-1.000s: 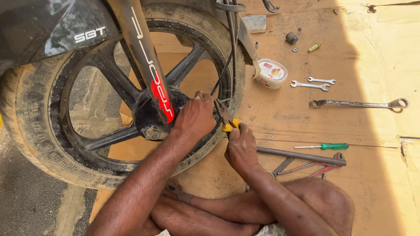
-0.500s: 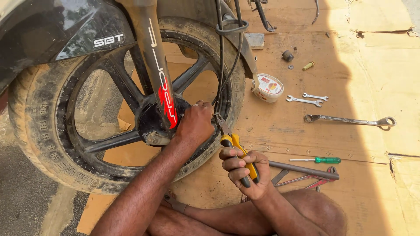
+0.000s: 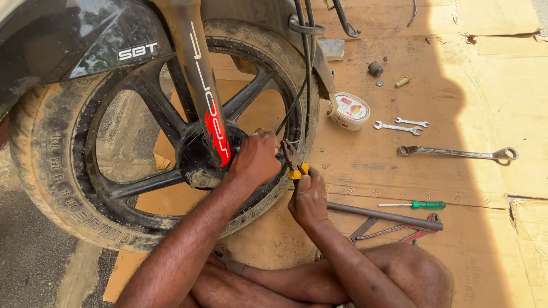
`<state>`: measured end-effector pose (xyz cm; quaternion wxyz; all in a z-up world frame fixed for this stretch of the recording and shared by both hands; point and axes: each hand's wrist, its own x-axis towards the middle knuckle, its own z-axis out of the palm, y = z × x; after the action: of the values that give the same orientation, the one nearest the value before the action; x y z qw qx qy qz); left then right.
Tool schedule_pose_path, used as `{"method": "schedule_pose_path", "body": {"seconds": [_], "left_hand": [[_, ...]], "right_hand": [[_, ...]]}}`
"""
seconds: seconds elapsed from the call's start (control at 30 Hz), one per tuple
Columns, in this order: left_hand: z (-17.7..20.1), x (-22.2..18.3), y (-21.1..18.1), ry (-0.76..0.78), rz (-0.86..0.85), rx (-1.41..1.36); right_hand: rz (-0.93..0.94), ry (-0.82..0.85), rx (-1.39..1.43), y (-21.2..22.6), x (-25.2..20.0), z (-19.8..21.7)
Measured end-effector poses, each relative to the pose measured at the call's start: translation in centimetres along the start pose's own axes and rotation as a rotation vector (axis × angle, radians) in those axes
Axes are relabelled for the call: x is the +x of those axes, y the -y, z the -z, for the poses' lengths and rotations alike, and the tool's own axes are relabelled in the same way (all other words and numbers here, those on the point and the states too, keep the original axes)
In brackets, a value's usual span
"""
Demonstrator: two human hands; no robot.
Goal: The person sits on cardboard on the ground beside a scooter's front wheel and works on the brake assembly at the wheel hub using pliers. They grip and turn parts around the brake area, reposition the pliers repeatedly, and at times hold a screwdriver while continuing to work on the hub components.
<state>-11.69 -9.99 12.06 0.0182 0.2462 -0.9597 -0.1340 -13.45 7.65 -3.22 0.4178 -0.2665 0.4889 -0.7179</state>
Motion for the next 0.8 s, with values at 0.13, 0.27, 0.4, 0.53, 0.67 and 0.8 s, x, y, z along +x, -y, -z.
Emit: {"method": "schedule_pose_path", "body": {"seconds": [0.13, 0.27, 0.4, 0.53, 0.67, 0.8], "left_hand": [[-0.4, -0.1, 0.5, -0.058, -0.031, -0.076], [-0.7, 0.1, 0.6, -0.140, -0.043, -0.091], [-0.8, 0.2, 0.8, -0.154, -0.073, -0.076], [0.3, 0.1, 0.3, -0.086, -0.025, -0.092], [0.5, 0.0, -0.1, 0.025, -0.002, -0.045], [1.0, 0.0, -0.2, 0.016, -0.017, -0.047]], "right_hand": [[-0.061, 0.093, 0.310, -0.5, 0.6, 0.0], [-0.113, 0.068, 0.229, 1.2, 0.3, -0.1], [-0.177, -0.032, -0.078, 2.8, -0.1, -0.6], [-0.233, -0.092, -0.283, 3.7, -0.9, -1.3], [-0.219, -0.076, -0.127, 3.1, -1.2, -1.7], [-0.143, 0.002, 0.257, 2.6, -0.8, -2.1]]}}
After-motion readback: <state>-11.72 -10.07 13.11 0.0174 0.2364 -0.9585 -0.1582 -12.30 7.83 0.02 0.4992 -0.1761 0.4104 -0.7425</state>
